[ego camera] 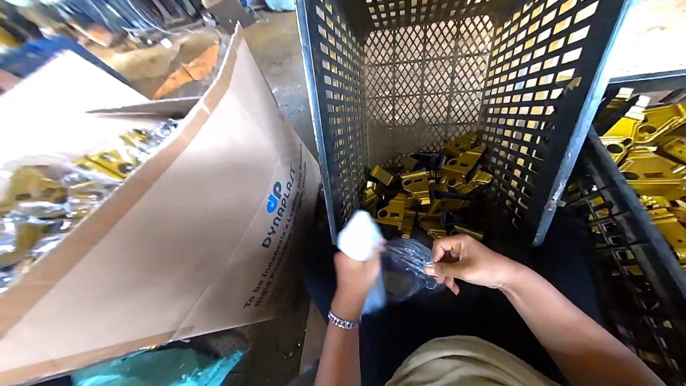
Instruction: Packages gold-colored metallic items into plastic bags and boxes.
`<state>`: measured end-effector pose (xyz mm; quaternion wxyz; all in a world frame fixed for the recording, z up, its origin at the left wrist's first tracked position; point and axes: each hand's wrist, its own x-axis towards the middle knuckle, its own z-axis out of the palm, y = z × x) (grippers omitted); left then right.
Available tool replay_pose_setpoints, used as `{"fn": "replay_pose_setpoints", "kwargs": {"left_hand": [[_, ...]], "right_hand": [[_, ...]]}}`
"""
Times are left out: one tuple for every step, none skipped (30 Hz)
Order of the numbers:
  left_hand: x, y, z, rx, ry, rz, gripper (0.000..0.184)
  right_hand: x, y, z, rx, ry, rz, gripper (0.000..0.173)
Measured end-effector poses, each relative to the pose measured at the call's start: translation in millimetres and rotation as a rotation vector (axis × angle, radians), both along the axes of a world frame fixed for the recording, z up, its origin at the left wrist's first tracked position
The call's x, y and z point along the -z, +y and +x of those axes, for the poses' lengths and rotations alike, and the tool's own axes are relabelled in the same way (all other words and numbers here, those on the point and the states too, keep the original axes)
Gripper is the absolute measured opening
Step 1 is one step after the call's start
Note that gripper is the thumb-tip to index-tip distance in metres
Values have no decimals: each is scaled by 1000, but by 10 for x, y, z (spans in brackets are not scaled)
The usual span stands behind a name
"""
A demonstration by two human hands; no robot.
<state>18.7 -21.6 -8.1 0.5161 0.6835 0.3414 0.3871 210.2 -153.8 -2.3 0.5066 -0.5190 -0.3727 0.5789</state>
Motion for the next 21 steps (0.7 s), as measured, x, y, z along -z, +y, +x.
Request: {"fn": "replay_pose_setpoints", "kwargs": {"left_hand": [[-4,71,-17,-67,-29,-5,35],[-57,80,-27,-33,-65,-61,33],[-129,18,-35,85,-94,-155,36],[-187,-93,-33,240,-104,-260,43],[-206,-200,-15,354,-101,-341,48],[-167,-263,-3,381,-115,-360,46],[-105,-256,-25,323,-126,-317,39],[-21,-189,-64,216,-130,-226,35],[51,-99,-105,90,-114,-130,34],[96,-25,-144,-31,-92,-71,35],[111,19,-175,-120,-89,-49,38],[96,41,-193,-171,-110,-58,40],[69,56,-201,-190,-137,-69,40],[55,68,-199,-187,-165,-64,38],[41,69,-179,-186,-180,-57,36],[26,61,-141,-196,-187,-54,33],[12,46,-97,-220,-190,-53,31],[12,44,-55,-250,-186,-39,32],[17,58,-23,-279,-178,-18,36],[21,83,-4,-297,-154,10,40],[26,104,8,-303,-116,31,45]], "right_hand": [[22,2,-30,63,33,2,25],[29,25,-83,124,40,6,31],[24,53,-150,146,3,28,33],[17,75,-228,117,-75,79,31],[11,102,-294,57,-153,156,25],[-1,137,-318,-8,-199,209,25],[-10,191,-289,-42,-201,219,29],[-22,255,-223,-32,-194,184,32],[-10,337,-142,23,-180,98,32],[64,449,-55,107,-165,-17,28],[201,591,29,188,-151,-156,24],[384,755,97,250,-122,-319,33],[605,927,141,312,-66,-459,50],[815,1093,157,387,-4,-550,61],[983,1246,146,471,46,-594,66],[1102,1373,131,533,69,-607,67],[1178,1464,112,565,44,-612,66],[1181,1508,97,555,-8,-619,67],[1121,1516,90,526,-49,-611,65],[1013,1489,90,508,-49,-563,61],[892,1427,104,507,-30,-487,54]]}}
